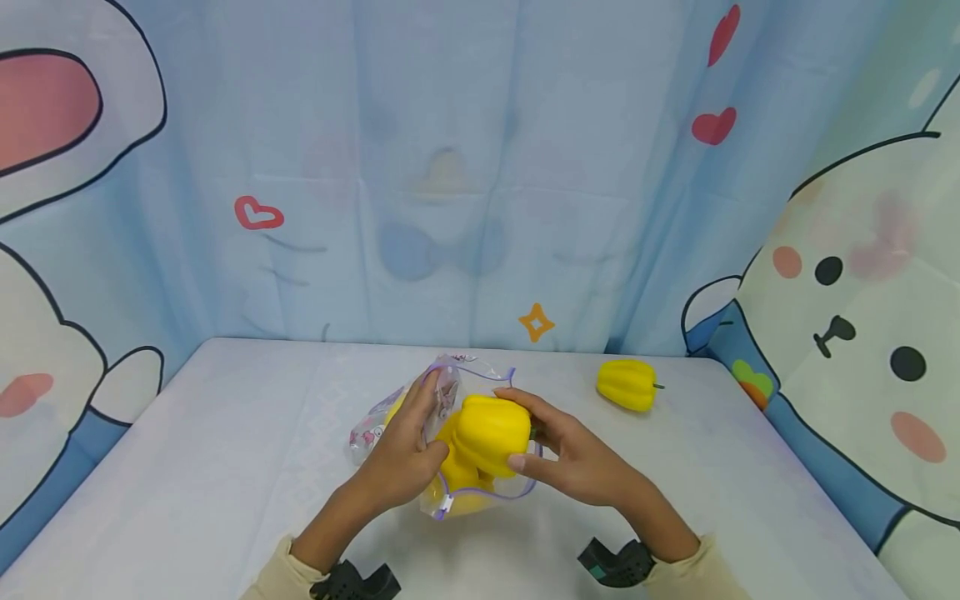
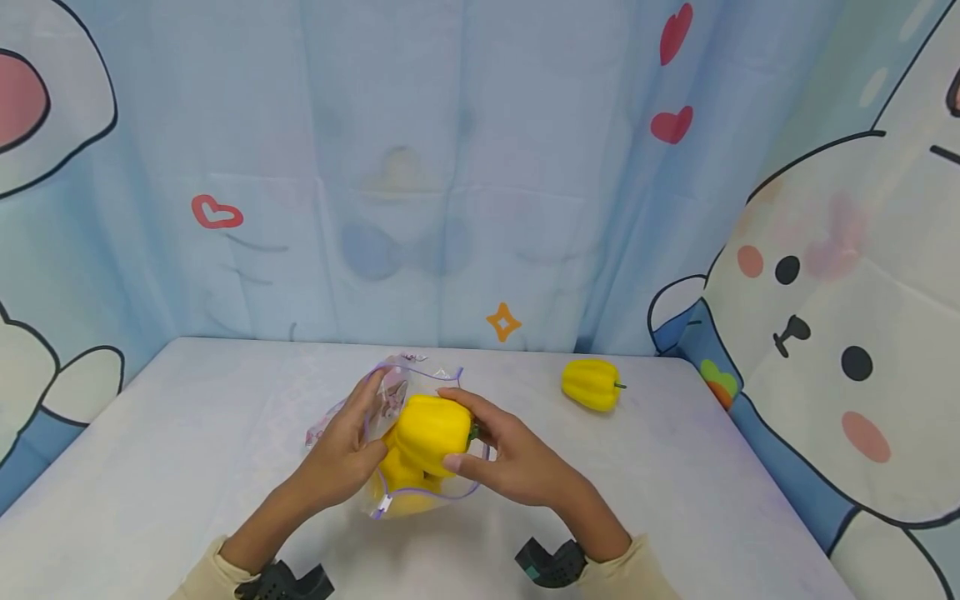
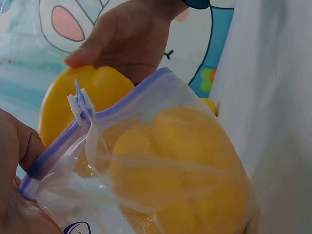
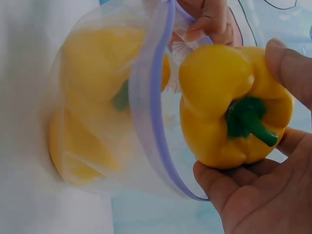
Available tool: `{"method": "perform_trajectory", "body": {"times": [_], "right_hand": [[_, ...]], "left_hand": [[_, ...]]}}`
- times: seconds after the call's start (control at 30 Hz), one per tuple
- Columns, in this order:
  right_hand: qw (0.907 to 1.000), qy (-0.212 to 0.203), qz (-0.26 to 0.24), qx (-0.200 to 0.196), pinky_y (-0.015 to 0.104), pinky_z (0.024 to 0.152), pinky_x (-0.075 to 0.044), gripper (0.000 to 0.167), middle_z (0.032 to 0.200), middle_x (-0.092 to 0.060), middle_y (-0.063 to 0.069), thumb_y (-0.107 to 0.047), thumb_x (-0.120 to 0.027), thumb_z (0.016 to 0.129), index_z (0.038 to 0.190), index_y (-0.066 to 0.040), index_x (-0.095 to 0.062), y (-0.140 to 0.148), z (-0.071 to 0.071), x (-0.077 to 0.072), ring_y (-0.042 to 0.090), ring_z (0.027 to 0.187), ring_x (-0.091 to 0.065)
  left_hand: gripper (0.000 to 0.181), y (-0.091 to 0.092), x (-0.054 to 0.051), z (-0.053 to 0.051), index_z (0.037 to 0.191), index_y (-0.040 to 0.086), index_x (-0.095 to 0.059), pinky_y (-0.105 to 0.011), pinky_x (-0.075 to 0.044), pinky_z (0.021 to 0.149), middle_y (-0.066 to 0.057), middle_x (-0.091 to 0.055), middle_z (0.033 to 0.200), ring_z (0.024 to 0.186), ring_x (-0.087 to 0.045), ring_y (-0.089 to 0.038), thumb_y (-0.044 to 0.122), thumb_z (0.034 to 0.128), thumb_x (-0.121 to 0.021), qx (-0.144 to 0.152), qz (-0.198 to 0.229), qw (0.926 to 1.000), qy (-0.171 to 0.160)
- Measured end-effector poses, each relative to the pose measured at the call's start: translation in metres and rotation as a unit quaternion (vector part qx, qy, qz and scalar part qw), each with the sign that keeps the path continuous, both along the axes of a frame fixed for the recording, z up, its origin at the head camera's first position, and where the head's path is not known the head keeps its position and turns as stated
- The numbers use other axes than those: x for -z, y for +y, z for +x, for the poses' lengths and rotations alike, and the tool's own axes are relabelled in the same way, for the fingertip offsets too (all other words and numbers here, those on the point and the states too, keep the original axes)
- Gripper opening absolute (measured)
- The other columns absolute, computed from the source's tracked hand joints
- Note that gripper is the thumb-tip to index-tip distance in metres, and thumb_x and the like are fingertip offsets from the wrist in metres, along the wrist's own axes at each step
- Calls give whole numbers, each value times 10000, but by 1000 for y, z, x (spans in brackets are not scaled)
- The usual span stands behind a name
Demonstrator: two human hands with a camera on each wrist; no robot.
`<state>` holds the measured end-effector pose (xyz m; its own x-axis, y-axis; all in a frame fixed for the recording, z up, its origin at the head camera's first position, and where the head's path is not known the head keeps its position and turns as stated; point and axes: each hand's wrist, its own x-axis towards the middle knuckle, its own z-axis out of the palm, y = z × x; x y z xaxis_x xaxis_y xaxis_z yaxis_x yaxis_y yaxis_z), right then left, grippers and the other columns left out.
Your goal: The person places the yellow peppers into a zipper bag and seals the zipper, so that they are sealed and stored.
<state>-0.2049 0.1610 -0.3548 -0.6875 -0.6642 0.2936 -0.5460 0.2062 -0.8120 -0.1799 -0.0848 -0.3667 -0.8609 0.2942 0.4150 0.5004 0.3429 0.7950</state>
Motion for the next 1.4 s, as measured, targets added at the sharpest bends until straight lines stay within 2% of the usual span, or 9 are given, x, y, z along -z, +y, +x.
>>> {"method": "perform_trajectory", "body": {"times": [0.27, 0.57, 0.77, 0.9, 0.97, 1.07, 1.27, 1.4], "right_hand": [[9985, 130, -6, 527, 343, 1012, -436, 678, 1488, -395, 71, -161, -669, 919, 1507, -143, -333, -8, 1, 7, 232, 1204, -524], [9953, 75, -347, 900, 411, 1016, -422, 637, 1432, -445, 101, -163, -699, 897, 1447, -86, -387, -16, 2, 13, 267, 1217, -525], [9904, 485, -329, 1251, 398, 1004, -432, 606, 1454, -443, 86, -178, -698, 899, 1445, -139, -438, -21, 2, 18, 252, 1242, -507], [9869, 684, -382, 1408, 368, 1002, -432, 600, 1456, -443, 92, -166, -685, 908, 1447, -87, -433, -23, 1, 21, 258, 1252, -503], [9863, 651, -388, 1464, 367, 1012, -415, 594, 1455, -445, 104, -170, -682, 911, 1439, -65, -433, -23, 0, 22, 264, 1270, -492], [9869, 580, -286, 1475, 385, 1030, -383, 591, 1478, -420, 134, -191, -657, 930, 1451, -48, -418, -22, 0, 22, 278, 1317, -446], [9943, 309, -91, 1018, 404, 1086, -280, 598, 1573, -218, 148, -183, -531, 1004, 1524, -32, -278, -15, 1, 19, 264, 1430, -225], [9946, 322, -102, 980, 398, 1087, -276, 585, 1572, -223, 145, -179, -522, 1007, 1520, -27, -285, -14, 0, 19, 266, 1432, -217]], "left_hand": [[805, 0, 0, 2, 1550, 33, -158, -411, -191, 1133, -86, -100, 1615, 1459, -140, -222, -40, 835, -522, 88, -55, 9999, -80], [801, 1, -1, 4, 1547, 24, -158, -413, -184, 1132, -109, -89, 1615, 1460, -134, -224, -40, 837, -524, 145, -201, 9997, -26], [800, 2, 0, 4, 1553, 39, -141, -423, -170, 1138, -72, -58, 1620, 1463, -120, -226, -41, 851, -516, 167, -217, 9996, -30], [798, 3, 0, 4, 1552, 37, -138, -429, -171, 1137, -46, -37, 1619, 1465, -114, -227, -46, 852, -512, 166, -257, 9995, -40], [796, 3, 0, 4, 1554, 46, -145, -417, -159, 1142, -17, -26, 1619, 1465, -103, -200, -40, 851, -509, 163, -271, 9994, -109], [797, 3, -1, 4, 1557, 67, -152, -411, -143, 1150, 19, -13, 1617, 1463, -92, -170, -26, 849, -506, 178, -302, 9992, -189], [805, 2, -1, 3, 1560, 79, -157, -436, -151, 1152, 3, -21, 1619, 1464, -98, -188, -19, 844, -511, 105, -394, 9991, -105], [805, 2, -1, 2, 1563, 91, -144, -432, -149, 1153, 14, -11, 1618, 1463, -100, -183, -24, 848, -496, 144, -369, 9991, -169]]}}
